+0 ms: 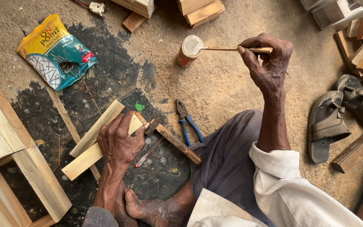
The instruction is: The person assembles small wooden boxes by applying glue to wooden slats, joining them, and securing the joints with nails using a hammer. The person works on the floor, handling multiple pieces and tools to construct the box frames.
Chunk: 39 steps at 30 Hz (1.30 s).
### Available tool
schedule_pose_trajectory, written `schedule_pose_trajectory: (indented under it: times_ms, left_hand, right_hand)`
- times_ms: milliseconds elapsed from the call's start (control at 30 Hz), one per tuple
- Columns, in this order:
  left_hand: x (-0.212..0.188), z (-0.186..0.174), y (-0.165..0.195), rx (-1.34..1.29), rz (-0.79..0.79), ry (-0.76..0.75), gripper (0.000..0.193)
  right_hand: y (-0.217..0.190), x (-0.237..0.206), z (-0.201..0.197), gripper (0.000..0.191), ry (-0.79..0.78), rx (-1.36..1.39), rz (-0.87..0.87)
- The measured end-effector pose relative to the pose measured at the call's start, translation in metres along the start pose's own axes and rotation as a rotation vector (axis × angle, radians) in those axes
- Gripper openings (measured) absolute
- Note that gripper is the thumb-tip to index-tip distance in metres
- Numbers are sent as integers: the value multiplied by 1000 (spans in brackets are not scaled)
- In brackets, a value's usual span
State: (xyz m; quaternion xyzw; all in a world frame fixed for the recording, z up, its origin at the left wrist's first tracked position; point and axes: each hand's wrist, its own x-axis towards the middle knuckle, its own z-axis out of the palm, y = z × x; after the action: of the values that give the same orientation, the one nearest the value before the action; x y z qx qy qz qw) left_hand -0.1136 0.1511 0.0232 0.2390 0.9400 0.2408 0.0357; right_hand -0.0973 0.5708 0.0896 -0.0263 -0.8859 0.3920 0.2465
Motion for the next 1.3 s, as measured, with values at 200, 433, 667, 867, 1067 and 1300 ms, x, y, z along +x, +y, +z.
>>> schedule_pose_trajectory:
  times_ms: [200, 433, 667, 867, 1067, 1300]
  left_hand:
    - [0, 0, -1, -3, -1, 1, 51]
    - [2, -8, 2, -34, 7, 50, 50]
    - [0, -10, -3, -65, -3, 53, 53]
    - [1, -11, -4, -86, -9, 25, 53]
    - [-1, -12, -6, -71, -10, 30, 54]
    - [0, -9, -9, -66, -6, 31, 54]
  right_hand:
    - [3, -1, -5, 8, 79, -153, -66]
    - [-9, -14, 2, 7, 121, 831, 191]
    - [-35, -92, 77, 14, -147, 1268, 617]
    - [-28, -110, 115, 17, -285, 1255, 723]
    - [-27, -111, 119, 17, -276, 1209, 812]
    - [-26, -109, 122, 16, -267, 1191, 834]
